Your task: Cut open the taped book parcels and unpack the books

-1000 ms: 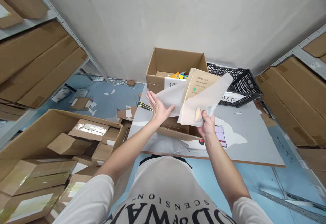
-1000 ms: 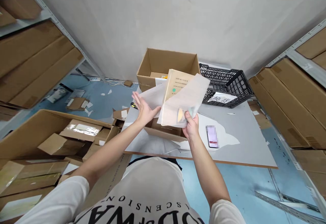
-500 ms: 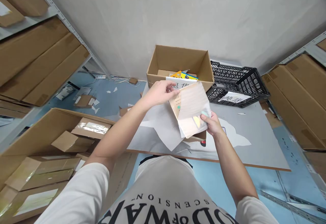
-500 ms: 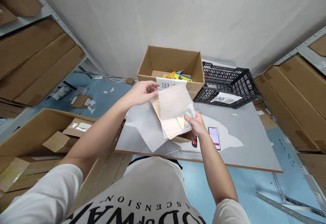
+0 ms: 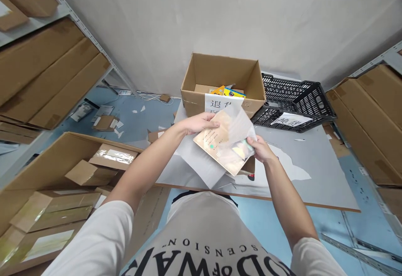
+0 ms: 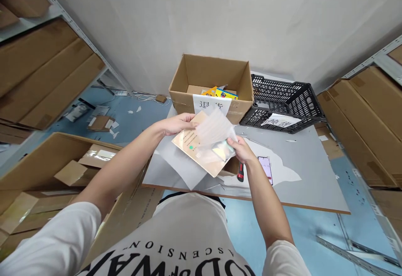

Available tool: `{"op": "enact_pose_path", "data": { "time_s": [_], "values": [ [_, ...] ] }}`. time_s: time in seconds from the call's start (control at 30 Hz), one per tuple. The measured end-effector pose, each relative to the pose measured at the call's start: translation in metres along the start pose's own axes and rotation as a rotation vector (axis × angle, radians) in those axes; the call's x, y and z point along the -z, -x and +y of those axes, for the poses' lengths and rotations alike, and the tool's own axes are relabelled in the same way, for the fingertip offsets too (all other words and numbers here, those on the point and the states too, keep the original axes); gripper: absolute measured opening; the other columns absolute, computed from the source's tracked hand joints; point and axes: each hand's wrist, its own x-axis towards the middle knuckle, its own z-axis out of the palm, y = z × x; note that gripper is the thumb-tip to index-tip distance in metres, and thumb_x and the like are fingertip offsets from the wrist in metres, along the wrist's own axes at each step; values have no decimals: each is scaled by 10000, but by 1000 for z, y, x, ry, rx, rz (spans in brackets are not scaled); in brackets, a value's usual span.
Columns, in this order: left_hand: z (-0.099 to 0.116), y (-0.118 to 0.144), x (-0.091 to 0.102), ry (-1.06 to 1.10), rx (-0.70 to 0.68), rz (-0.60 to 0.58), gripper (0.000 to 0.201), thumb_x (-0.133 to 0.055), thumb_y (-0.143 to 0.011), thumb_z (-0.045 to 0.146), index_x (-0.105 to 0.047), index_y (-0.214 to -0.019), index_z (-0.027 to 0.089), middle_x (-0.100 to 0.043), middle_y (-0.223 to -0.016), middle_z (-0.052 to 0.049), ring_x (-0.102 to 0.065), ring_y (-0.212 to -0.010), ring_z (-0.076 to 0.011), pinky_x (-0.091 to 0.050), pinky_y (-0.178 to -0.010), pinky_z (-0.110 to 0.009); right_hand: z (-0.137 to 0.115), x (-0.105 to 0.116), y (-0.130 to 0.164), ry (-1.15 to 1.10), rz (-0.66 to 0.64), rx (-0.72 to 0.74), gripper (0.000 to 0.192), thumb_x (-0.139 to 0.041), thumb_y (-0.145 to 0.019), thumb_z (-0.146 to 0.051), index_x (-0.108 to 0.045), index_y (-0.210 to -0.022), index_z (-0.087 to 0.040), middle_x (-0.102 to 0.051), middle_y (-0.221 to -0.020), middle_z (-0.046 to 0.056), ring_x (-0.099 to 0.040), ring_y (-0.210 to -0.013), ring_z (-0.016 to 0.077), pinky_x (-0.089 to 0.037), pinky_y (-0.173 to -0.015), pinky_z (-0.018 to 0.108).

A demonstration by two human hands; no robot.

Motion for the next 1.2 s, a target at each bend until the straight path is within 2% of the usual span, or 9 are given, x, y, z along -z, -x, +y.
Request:
{"op": "enact_pose_path", "data": {
  "time_s": [0.13, 0.3, 0.5, 0.6, 0.73, 0.87, 0.97, 1.07, 1.2],
  "values": [
    [-13, 5, 11, 58, -81, 55, 337, -722, -702, 316, -646, -993, 164, -700, -945, -115, -671, -864, -274, -535, -743, -398, -7, 13, -7, -106, 213, 28, 428, -717, -656, -506, -636, -936, -193, -721, -830, 32, -669, -683, 193, -543, -583, 306],
    [-34, 17, 18, 217, -219, 232, 398, -707, -716, 367, -618, -1043, 158, -696, -976, -119, -656, -942, -281, -524, -811, -414, -11, 20, -14, -287, 313, 154, 384, -594, -767, -484, -598, -1028, -203, -695, -1029, 52, -663, -904, 211, -564, -717, 359],
    [-67, 17, -14, 549, -440, 463, 366, -680, -747, 362, -579, -1056, 194, -665, -1107, -79, -588, -1097, -258, -469, -948, -410, 25, -15, -12, -295, 633, 340, 343, -637, -703, -231, -571, -1039, -221, -687, -1031, 7, -653, -896, 161, -520, -834, 337],
    [-81, 14, -34, 688, -508, 476, 378, -690, -744, 296, -567, -1092, 216, -641, -1166, -59, -545, -1161, -238, -433, -1001, -399, 39, -41, -5, -228, 598, 415, 383, -639, -697, -228, -572, -1074, -205, -679, -1062, 19, -634, -955, 165, -469, -918, 352],
    [-95, 12, -54, 784, -498, 429, 430, -708, -719, 214, -568, -1125, 214, -632, -1185, -64, -525, -1185, -241, -421, -1016, -408, 37, -71, 5, -256, 410, 354, 387, -679, -695, -330, -588, -1045, -192, -695, -1020, 49, -643, -951, 214, -477, -904, 404],
    [-106, 11, -69, 784, -460, 399, 504, -734, -687, 192, -560, -1160, 215, -624, -1197, -79, -539, -1164, -257, -428, -1000, -437, 27, -86, 15, -352, 253, 354, 462, -587, -737, -564, -596, -1014, -194, -679, -1074, 88, -635, -996, 253, -491, -887, 430],
    [-115, 10, -77, 742, -437, 389, 556, -753, -672, 208, -544, -1187, 224, -628, -1184, -85, -549, -1148, -255, -426, -991, -441, 23, -88, 20, -302, 203, 341, 504, -716, -647, -505, -578, -1032, -211, -678, -1085, 82, -638, -992, 255, -502, -878, 422],
    [-126, 12, -74, 652, -434, 384, 574, -772, -654, 237, -546, -1182, 221, -626, -1176, -88, -549, -1141, -249, -411, -999, -430, 22, -88, 22, -266, 223, 318, 500, -792, -599, -370, -569, -1020, -216, -697, -1032, 62, -655, -942, 235, -513, -867, 406],
    [-135, 21, -51, 499, -480, 464, 592, -792, -613, 352, -566, -1138, 197, -595, -1213, -102, -498, -1196, -270, -359, -1035, -414, 18, -81, 25, -288, 206, 292, 427, -771, -635, -351, -577, -989, -212, -707, -998, 56, -665, -913, 234, -530, -837, 408]
  ]
}}
